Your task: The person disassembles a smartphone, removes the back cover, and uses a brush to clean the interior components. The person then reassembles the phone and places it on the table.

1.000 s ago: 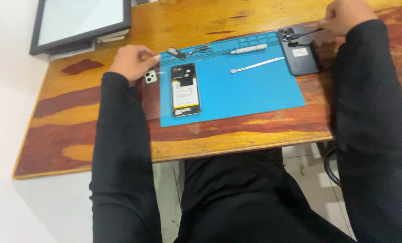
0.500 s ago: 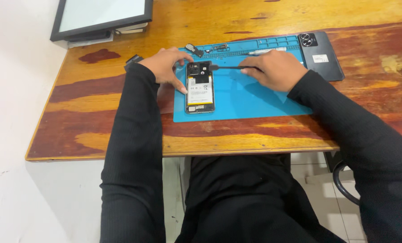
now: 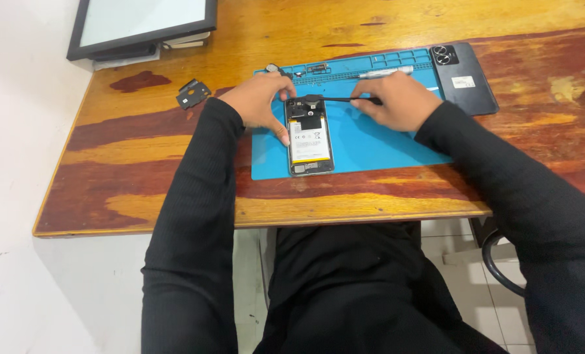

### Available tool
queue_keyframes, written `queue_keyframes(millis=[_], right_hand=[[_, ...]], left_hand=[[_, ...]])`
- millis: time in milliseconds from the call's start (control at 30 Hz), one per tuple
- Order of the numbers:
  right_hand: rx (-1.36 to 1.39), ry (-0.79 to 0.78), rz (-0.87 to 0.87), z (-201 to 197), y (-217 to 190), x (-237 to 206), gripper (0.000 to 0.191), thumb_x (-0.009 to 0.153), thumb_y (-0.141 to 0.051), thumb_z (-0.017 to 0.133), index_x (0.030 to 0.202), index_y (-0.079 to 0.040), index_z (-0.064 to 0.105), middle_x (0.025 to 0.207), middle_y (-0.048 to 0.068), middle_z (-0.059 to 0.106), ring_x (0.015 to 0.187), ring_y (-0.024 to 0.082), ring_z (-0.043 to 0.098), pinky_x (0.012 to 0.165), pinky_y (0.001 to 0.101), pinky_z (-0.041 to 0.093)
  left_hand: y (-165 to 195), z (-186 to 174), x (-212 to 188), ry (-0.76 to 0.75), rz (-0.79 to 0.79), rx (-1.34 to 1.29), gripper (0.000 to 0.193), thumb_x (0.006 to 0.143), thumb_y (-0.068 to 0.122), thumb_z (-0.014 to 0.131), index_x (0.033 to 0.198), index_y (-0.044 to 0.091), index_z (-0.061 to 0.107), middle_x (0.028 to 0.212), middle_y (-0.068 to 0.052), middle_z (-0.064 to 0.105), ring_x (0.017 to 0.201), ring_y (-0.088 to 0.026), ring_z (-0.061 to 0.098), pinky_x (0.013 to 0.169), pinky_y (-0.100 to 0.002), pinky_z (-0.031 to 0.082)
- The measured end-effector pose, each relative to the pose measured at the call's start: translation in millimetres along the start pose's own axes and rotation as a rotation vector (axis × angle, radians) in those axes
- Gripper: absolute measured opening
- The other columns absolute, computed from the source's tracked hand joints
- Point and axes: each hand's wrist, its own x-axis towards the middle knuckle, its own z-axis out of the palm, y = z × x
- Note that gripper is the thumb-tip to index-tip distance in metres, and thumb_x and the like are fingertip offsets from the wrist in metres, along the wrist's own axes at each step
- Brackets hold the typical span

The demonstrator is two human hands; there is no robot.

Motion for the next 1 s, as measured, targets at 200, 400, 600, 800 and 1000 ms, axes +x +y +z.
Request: queue_keyframes(millis=[200, 400, 600, 800, 1000], right_hand=[[-0.003, -0.036, 0.054, 8.2, -2.3, 3.4, 0.022, 0.100, -0.029, 0.066, 0.108, -0.009, 0.073, 0.070, 0.017, 0.071, 0.062, 0.034, 0.069, 0.064, 0.0429, 0.054], [-0.043, -0.151, 0.211, -22.8, 21.3, -0.9, 0.024, 0.097, -0.032, 0.066, 0.109, -0.013, 0.073, 0.073, 0.016, 0.073, 0.063, 0.032, 0.073, 0.063, 0.0425, 0.058], [-0.111, 0.005, 0.113, 8.7, -7.9, 0.0, 0.024, 0.099, -0.030, 0.067, 0.112, -0.011, 0.073, 0.074, 0.019, 0.071, 0.071, 0.039, 0.070, 0.067, 0.0485, 0.055], [-0.020, -0.047, 0.064, -0.5, 1.3, 2.7, 0.023, 0.099, -0.031, 0.067, 0.107, -0.010, 0.074, 0.077, 0.017, 0.072, 0.067, 0.036, 0.070, 0.068, 0.0453, 0.055], [-0.037, -0.101, 0.115, -14.9, 16.7, -1.0, 0.024, 0.097, -0.031, 0.068, 0.108, -0.010, 0.076, 0.078, 0.016, 0.073, 0.062, 0.032, 0.069, 0.063, 0.0426, 0.054]], left_hand=[[2.8, -0.1, -1.4, -0.025, -0.035, -0.029, 0.097, 0.038, 0.042, 0.103, 0.122, 0.010, 0.065, 0.111, -0.006, 0.060, 0.109, -0.028, 0.056, 0.089, -0.040, 0.050], [5.7, -1.9, -2.5, -0.031, -0.020, -0.023, 0.099, 0.039, 0.043, 0.104, 0.122, 0.009, 0.064, 0.112, -0.008, 0.059, 0.109, -0.029, 0.058, 0.089, -0.040, 0.051], [11.7, -1.0, -7.0, -0.015, -0.100, 0.061, 0.103, 0.043, 0.041, 0.104, 0.131, 0.007, 0.062, 0.128, -0.014, 0.055, 0.125, -0.035, 0.054, 0.099, -0.043, 0.051], [14.9, -2.0, -8.2, -0.045, -0.132, 0.029, 0.114, 0.045, 0.041, 0.103, 0.142, 0.007, 0.053, 0.138, -0.016, 0.051, 0.132, -0.036, 0.049, 0.107, -0.042, 0.045], [10.2, 1.7, -6.0, -0.051, -0.146, 0.045, 0.114, 0.049, 0.044, 0.101, 0.144, 0.006, 0.051, 0.142, -0.014, 0.051, 0.134, -0.034, 0.050, 0.109, -0.041, 0.045]])
